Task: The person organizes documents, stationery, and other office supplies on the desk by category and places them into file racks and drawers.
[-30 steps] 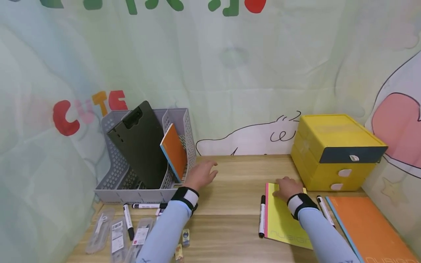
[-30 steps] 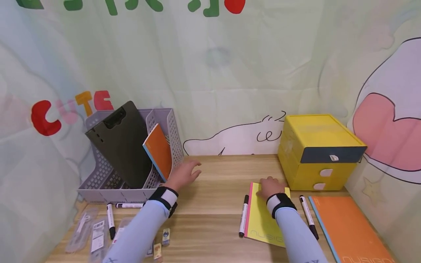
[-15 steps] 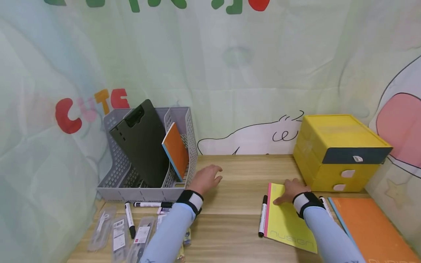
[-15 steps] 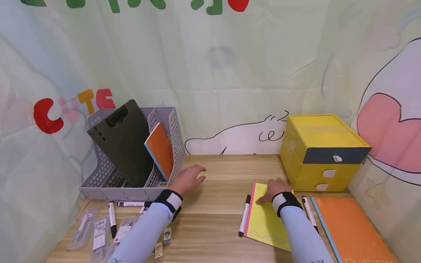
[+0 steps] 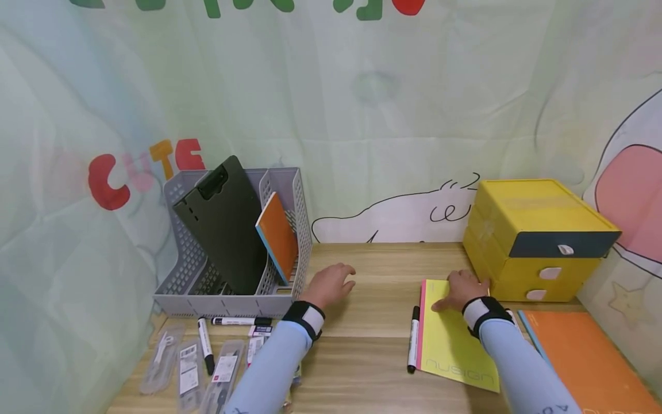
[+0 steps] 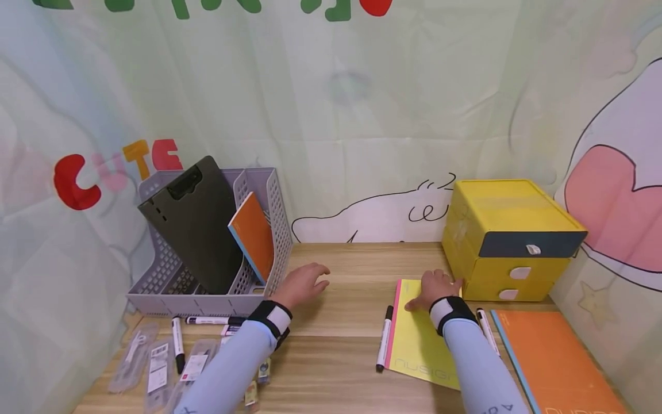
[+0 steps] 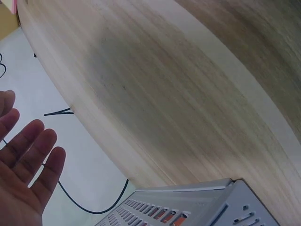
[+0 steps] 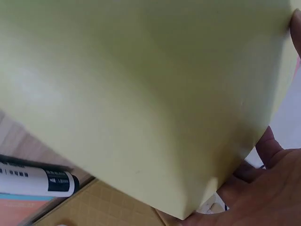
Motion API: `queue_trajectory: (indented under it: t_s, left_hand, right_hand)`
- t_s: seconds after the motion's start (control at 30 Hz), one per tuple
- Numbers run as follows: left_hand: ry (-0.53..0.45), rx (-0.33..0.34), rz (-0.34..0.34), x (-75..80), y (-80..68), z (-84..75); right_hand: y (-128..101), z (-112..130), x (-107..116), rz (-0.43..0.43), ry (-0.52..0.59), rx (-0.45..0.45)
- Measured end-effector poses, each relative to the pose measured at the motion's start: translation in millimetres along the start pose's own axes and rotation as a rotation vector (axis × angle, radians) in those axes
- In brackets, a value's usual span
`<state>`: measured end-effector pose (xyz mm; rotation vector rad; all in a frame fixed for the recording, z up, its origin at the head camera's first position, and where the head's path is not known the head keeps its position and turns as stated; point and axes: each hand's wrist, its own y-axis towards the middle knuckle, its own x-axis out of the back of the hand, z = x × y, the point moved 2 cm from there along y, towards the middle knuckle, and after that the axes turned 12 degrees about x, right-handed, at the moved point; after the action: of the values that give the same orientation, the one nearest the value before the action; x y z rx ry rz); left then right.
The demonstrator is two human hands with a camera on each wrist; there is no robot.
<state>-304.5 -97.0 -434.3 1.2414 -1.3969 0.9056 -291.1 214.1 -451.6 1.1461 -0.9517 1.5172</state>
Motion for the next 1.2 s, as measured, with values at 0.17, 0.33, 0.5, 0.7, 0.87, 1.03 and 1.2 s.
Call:
queue_trajectory:
  t_s: [0.17, 0.33, 0.5, 0.7, 0.87, 1.03, 1.2]
  left_hand:
    - [0.002, -0.009, 0.0, -1.8, -0.6, -2.3]
    - [0.007, -0.014, 0.003, -4.3, -1.2, -8.3]
    - [-0.001, -0.01, 0.021, -8.8, -0.9, -14.8]
    - [-0.058, -0.003, 0.067, -11.9, 0.2, -28.9]
    - [-0.211, 0.047, 0.156, -14.7, 0.8, -52.3]
    - [-0.313, 0.068, 0.232, -18.7, 0.1, -77.0]
    - [-0.447, 0.153, 0.291, -20.4, -2.0, -88.4]
  right_hand:
    - [2, -2, 5, 0.013, 0.019, 0.03]
    - [3, -5, 7, -0.021, -0.009, 0.049]
    - [6, -3, 12, -0.053, -0.012, 0.035]
    - [8, 7, 24, -0.104, 0.035, 0.041]
    - [12, 12, 30, -0.129, 0.041, 0.059]
    - [16, 18, 33, -0.18, 0.042, 0.107]
    - [18, 29, 35, -0.255, 0.038, 0.207]
